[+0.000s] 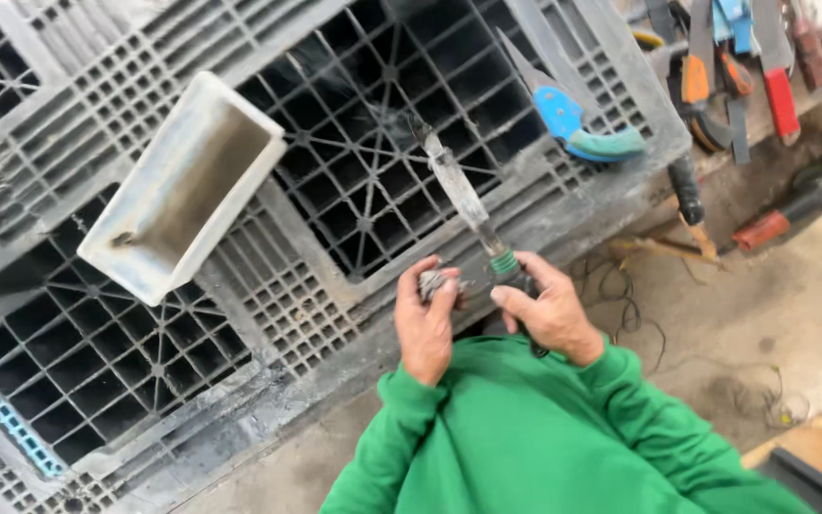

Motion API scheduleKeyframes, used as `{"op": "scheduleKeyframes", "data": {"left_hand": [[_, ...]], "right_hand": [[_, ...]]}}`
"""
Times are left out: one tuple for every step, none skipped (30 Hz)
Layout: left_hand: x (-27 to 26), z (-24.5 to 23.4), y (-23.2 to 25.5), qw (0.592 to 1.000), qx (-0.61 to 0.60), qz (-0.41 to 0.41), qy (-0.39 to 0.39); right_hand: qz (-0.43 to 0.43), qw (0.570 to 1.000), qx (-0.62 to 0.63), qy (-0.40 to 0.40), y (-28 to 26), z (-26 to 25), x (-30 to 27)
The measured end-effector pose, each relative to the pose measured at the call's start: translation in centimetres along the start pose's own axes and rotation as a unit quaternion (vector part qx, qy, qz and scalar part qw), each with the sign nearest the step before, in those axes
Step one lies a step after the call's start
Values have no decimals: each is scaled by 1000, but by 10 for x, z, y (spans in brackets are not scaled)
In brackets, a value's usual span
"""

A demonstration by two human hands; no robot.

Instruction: The person uses a heated metal rod to melt and fuse sections of a black plastic crate. They apply the rod to the joints and use a small piece of plastic to fill the seams, smoothing the material as it cools.

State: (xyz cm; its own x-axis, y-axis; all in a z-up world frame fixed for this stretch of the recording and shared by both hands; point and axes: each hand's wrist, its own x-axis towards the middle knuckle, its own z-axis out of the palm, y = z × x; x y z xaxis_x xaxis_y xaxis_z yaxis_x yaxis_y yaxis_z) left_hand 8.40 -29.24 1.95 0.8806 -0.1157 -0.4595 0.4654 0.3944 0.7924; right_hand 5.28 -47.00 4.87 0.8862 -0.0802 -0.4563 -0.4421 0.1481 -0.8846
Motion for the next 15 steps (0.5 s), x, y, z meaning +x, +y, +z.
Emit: {"op": "scheduleKeyframes", "data": {"left_hand": [[1,17,-2,1000,1,-16,-3],[7,35,-5,1000,16,-20,-10],[9,51,-7,999,32,-24,-18],[11,66,-11,998,45,-31,-21],[18,80,-15,997,80,-5,-24],[20,89,-19,992,120,12,-25],[19,96,-24,986,160,30,-26],[20,103,-29,988,151,22,-30],[20,109,-35,989,142,15,-35],[21,115,-39,990,133,8,-40],[23,119,-44,992,113,4,-50],[22,120,-47,994,96,-5,-59],[18,120,-51,994,79,-15,-68],[17,120,-53,995,47,-19,-87],[13,119,-53,994,14,-24,-106]], "right_hand": [[15,1000,3,3,-4,-15,-3],[14,1000,-2,2,-11,-32,6],[10,1000,4,5,-15,-43,12],[11,1000,8,7,-18,-53,14],[11,1000,12,9,-21,-63,17],[4,1000,5,15,-22,-72,17],[-3,1000,-2,22,-23,-81,20],[-16,999,-12,28,-24,-89,25],[-22,999,-7,37,-24,-92,25],[-28,998,-2,47,-24,-95,25],[-35,998,4,57,-24,-98,24],[-45,997,-4,64,-22,-99,20],[-54,996,-13,70,-21,-101,16],[-70,994,-19,82,-21,-101,14],[-63,993,-24,99,-20,-98,6]]}}
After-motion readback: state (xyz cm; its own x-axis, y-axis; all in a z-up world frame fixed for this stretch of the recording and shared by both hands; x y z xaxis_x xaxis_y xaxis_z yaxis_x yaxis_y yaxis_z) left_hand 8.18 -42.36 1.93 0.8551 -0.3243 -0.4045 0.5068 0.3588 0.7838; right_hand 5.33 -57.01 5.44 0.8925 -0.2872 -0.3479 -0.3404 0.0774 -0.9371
